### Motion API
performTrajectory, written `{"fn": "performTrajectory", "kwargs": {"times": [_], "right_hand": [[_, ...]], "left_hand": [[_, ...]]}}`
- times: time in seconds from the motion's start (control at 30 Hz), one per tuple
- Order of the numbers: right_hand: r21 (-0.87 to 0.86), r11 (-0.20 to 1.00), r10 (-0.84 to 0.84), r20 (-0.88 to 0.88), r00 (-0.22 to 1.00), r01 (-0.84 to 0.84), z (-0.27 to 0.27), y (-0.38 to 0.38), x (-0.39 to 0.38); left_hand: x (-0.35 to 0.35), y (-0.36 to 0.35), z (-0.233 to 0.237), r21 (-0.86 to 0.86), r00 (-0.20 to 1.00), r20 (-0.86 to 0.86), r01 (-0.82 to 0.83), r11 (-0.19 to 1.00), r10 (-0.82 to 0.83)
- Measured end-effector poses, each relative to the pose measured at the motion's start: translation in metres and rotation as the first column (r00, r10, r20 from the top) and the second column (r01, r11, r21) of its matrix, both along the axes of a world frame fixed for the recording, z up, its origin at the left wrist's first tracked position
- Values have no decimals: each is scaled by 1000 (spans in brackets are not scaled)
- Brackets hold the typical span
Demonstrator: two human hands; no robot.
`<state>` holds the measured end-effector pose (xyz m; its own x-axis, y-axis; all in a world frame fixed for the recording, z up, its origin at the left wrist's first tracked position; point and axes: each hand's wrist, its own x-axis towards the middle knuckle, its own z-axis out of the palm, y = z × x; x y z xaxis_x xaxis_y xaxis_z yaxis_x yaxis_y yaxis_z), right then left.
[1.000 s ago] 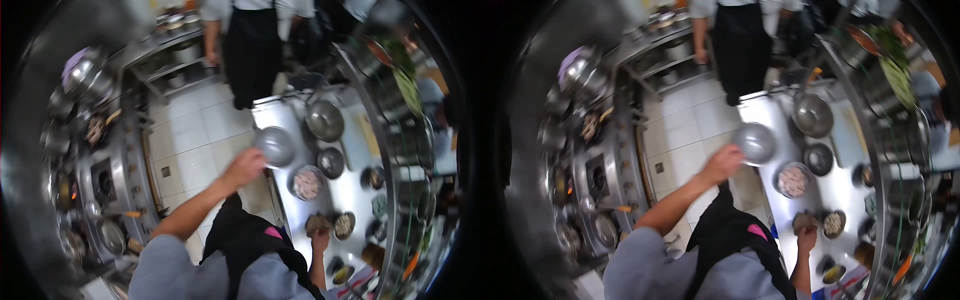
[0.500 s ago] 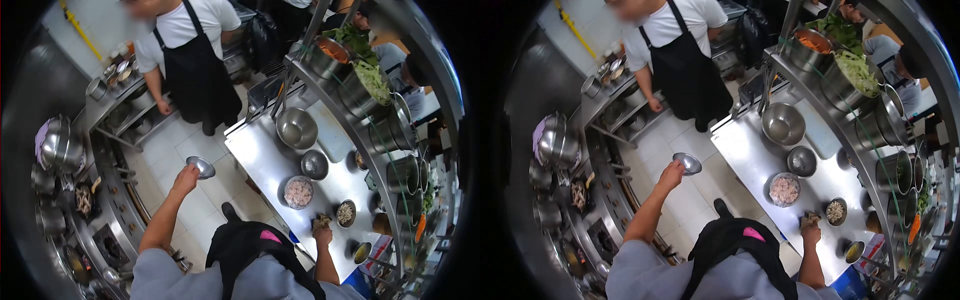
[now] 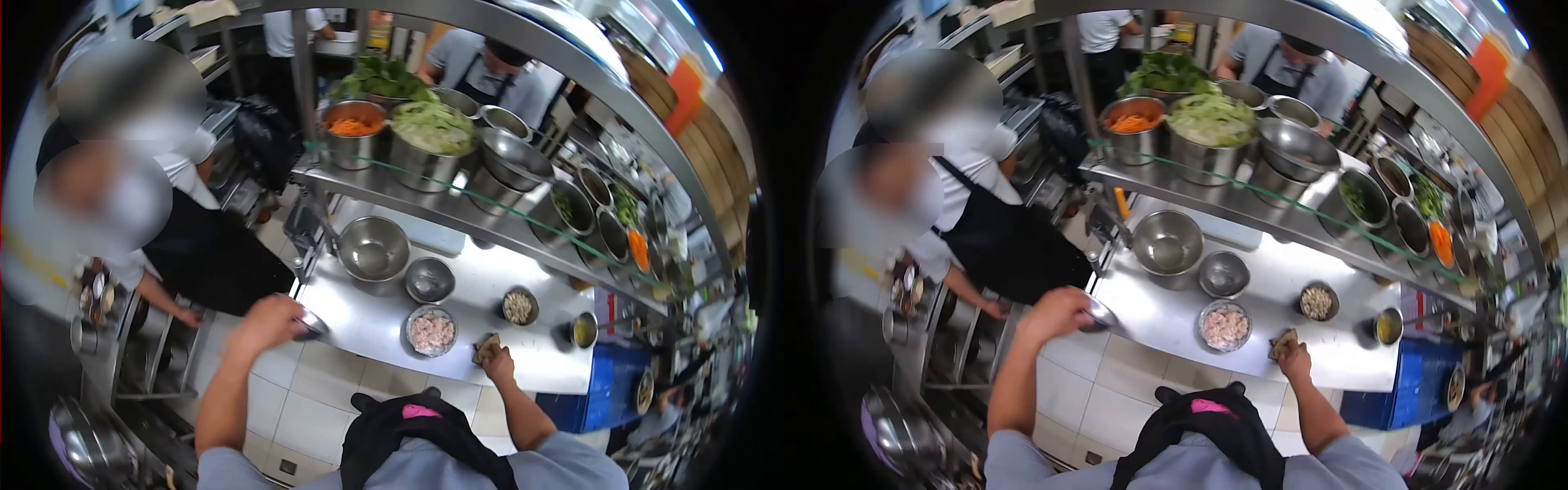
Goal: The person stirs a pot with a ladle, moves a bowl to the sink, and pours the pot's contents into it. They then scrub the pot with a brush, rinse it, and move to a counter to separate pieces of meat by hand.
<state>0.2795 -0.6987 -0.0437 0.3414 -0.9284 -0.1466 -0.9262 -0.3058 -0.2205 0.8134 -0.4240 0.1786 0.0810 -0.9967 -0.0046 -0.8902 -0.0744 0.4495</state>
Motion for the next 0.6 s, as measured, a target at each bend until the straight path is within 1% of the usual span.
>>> {"fn": "performTrajectory", "kwargs": {"times": [0.03,0.07,0.1,0.13,0.17,0.2,0.23,0.27,0.3,0.33,0.37,0.4,0.43,0.47,0.5,0.53,0.6], "right_hand": [[102,994,-28,1,1000,28,3,0,-3],[-13,1000,-12,300,954,17,9,8,-2],[47,999,-11,346,938,-6,33,13,4],[243,968,-61,477,877,-65,87,29,23],[297,944,-62,584,809,-142,126,46,39],[305,933,-10,551,834,-190,158,61,56],[94,945,212,556,804,-314,168,72,68],[-50,895,407,498,766,-443,183,83,86],[70,853,445,419,792,-517,189,92,101],[173,810,518,238,822,-561,174,97,109],[263,800,511,171,843,-539,179,98,115],[348,791,503,101,859,-504,190,95,115],[281,795,534,99,840,-538,204,90,107],[204,809,545,88,834,-551,221,80,91],[181,832,525,50,849,-525,232,75,81],[186,840,509,50,859,-509,229,68,70],[94,944,316,13,949,-316,204,51,46]], "left_hand": [[-31,-8,11,-12,999,-31,36,999,-37],[-59,-17,14,20,990,-98,100,995,-97],[-90,-24,5,-98,978,-123,156,983,-167],[-118,-31,0,-88,961,-159,215,973,-227],[-143,-40,-17,-161,934,-150,301,940,-324],[-169,-48,-33,-169,911,-143,362,917,-387],[-195,-56,-45,-221,878,-180,404,888,-444],[-219,-64,-45,-299,831,-232,433,850,-505],[-237,-70,-36,-322,821,-226,446,835,-525],[-249,-72,-29,-347,811,-216,457,819,-544],[-250,-69,-30,-345,802,-223,467,814,-555],[-244,-66,-32,-380,828,-236,403,833,-509],[-234,-64,-35,-415,850,-248,340,844,-465],[-219,-58,-54,-417,922,-126,284,863,-365],[-194,-38,-85,-420,974,-5,204,884,-227],[-176,-29,-112,-389,999,-33,4,921,-19],[-149,-23,-135,-318,974,-83,-227,920,211]]}}
